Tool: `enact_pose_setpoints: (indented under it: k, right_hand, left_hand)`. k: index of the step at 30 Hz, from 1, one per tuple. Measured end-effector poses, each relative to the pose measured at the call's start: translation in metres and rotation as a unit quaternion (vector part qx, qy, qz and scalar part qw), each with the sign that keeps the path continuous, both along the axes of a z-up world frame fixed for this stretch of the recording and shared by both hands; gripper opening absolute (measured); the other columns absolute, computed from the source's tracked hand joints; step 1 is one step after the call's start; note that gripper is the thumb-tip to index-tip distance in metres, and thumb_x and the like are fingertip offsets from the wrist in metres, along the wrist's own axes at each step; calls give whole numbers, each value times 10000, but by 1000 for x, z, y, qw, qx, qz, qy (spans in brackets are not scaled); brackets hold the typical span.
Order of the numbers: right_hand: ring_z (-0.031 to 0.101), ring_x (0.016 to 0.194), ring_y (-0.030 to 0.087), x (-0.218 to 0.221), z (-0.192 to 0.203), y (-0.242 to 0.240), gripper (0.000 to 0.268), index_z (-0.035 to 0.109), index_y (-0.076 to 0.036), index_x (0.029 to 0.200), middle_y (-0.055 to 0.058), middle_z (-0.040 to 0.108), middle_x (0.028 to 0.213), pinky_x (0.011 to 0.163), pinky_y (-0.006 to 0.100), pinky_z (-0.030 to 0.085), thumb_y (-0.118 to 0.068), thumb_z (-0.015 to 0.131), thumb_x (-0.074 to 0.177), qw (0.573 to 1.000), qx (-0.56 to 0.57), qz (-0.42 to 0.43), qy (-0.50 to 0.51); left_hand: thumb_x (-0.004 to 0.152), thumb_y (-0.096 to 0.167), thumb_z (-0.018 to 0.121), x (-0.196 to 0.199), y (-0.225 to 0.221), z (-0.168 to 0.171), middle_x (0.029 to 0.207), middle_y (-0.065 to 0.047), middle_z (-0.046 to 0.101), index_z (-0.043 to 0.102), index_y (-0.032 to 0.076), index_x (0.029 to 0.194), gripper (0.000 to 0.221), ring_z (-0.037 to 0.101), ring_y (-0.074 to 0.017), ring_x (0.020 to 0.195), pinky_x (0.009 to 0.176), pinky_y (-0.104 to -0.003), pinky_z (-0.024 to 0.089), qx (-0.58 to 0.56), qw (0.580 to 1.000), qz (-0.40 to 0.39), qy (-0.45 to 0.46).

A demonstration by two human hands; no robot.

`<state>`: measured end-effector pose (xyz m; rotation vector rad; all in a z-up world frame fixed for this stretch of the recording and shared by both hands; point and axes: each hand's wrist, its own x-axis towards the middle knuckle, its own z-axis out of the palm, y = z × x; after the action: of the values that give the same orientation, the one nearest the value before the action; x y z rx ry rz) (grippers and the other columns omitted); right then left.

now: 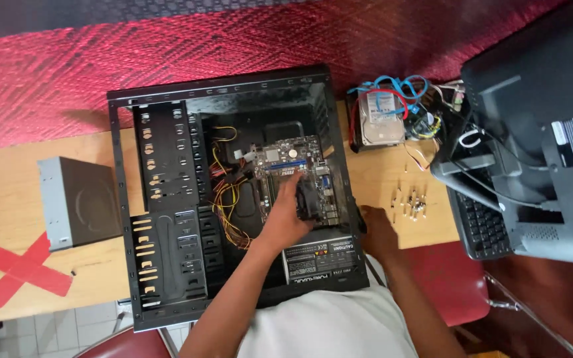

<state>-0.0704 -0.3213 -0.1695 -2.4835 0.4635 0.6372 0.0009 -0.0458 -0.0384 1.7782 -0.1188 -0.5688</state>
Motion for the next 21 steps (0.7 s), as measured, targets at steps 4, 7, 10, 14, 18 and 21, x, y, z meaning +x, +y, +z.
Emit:
enact_pose_setpoints:
  k: [4, 7, 10, 14, 18, 21]
  right_hand:
    - [564, 1251, 443, 4, 9, 21, 548, 447, -123, 1426, 153, 472, 1301, 999, 641, 532, -189, 643, 918, 997, -48, 52, 14]
    - [568, 1246, 441, 13, 6, 17, 499, 461, -143, 1371, 131, 464, 1280, 977, 646, 519, -238, 652, 920, 997, -46, 57, 34]
    - [556, 1288, 446, 15, -12, 5, 522, 530, -203, 1376, 106, 524, 1265, 1035, 685, 453, -306, 692, 891, 999, -15, 14, 36]
    - [586, 1268, 410, 37, -47, -62, 350, 609, -215, 1330, 111, 648, 1246, 1050, 644, 472, -316, 589, 996, 992, -35, -112, -35]
    - [671, 1026, 378, 46, -68, -111, 236, 706, -295, 1186, 65, 669, 1047, 796, 578, 562, -342, 610, 976, 960, -244, -17, -136]
    - [664, 1011, 362, 50, -92, -131, 227, 740, -317, 1153, 53, 675, 1035, 763, 556, 551, -373, 626, 965, 946, -293, 30, -135]
  left_hand:
    - [824, -59, 701, -3, -16, 16, 1470, -355, 299, 196, 12, 1582, 915, 518, -632, 1210, 925, -782, 541, 3, 998, -42, -34]
    - [783, -76, 744, -2, -20, 3, 1474, -353, 307, 205, 16, 1576, 964, 507, -632, 1233, 940, -761, 552, -12, 999, -18, -40]
    - [762, -72, 779, -6, -13, 1, 1538, -358, 268, 207, -3, 1586, 1006, 393, -632, 1358, 1087, -759, 445, -38, 999, -6, -10]
    - [781, -80, 777, -4, -4, -5, 1555, -363, 249, 196, -4, 1588, 997, 399, -608, 1372, 1102, -755, 421, -47, 999, 23, 6]
    - [783, -49, 811, -1, -3, -13, 1605, -351, 195, 188, 14, 1596, 1027, 366, -611, 1395, 1131, -744, 408, -54, 998, 25, 11]
    - [773, -53, 820, 3, -1, -7, 1589, -359, 225, 200, 8, 1594, 1030, 371, -614, 1391, 1127, -738, 414, -46, 998, 33, 17]
